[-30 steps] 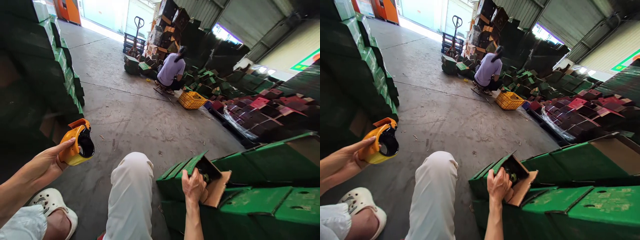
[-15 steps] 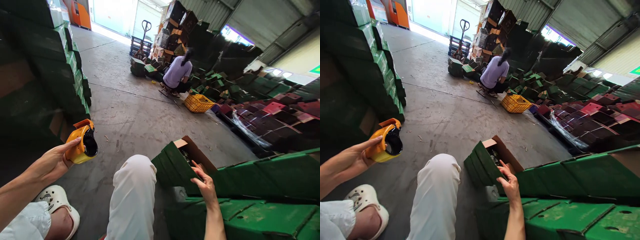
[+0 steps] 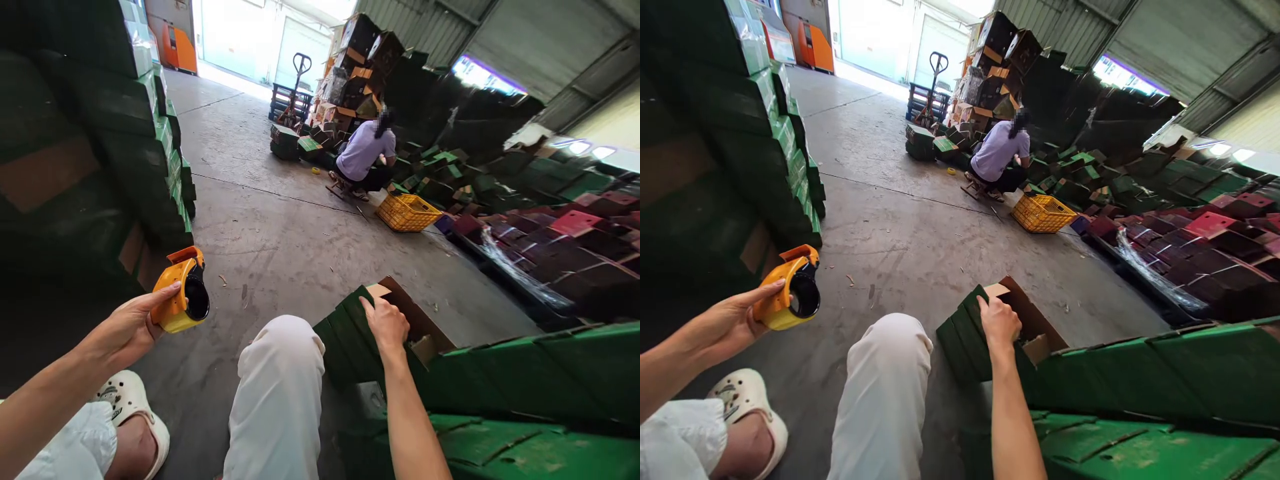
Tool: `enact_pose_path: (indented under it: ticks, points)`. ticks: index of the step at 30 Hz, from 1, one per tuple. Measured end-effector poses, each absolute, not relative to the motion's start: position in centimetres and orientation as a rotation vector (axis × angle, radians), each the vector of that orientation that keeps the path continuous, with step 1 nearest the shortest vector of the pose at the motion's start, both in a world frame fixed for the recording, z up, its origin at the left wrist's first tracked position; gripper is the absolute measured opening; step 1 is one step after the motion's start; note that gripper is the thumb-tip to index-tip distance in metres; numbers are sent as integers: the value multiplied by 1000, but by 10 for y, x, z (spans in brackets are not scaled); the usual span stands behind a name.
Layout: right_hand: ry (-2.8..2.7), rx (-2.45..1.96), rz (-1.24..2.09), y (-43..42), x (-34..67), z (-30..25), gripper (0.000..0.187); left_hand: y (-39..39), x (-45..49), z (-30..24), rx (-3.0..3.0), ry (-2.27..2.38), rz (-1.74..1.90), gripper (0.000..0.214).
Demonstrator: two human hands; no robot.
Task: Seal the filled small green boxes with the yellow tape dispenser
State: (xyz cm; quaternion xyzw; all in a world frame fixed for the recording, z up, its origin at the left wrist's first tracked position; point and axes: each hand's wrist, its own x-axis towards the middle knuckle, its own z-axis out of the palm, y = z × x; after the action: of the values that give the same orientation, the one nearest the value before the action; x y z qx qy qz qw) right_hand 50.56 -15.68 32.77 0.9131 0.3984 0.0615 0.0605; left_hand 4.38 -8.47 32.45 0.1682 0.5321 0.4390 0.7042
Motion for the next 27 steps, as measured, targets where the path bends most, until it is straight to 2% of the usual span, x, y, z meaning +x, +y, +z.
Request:
enact_pose_path:
  ticks: [4,8,12,16,20,24,27]
  points:
    - [1193,2832,249,-171,536,335,51,-84,40,326,365,1197,975,21]
    - [1373,2830,532,-175,559,380,55,-80,38,324,344,1181,973,25]
    - [1911,2527,754,-141,525,422,63,-76,45,328,337,1134,995,25]
    - [2367,2077,599,-69,469,422,53,-73,50,329,295,1129,1043,20]
    - [2422,1744,240,1,420,355,48,-71,42,320,271,1167,1067,15]
    - [2495,1477,-14,18,356,235,29,-67,32,312,287,1176,1059,13]
    - [2554,1159,-314,3,309,152,28,-64,29,309,285,1209,1065,10]
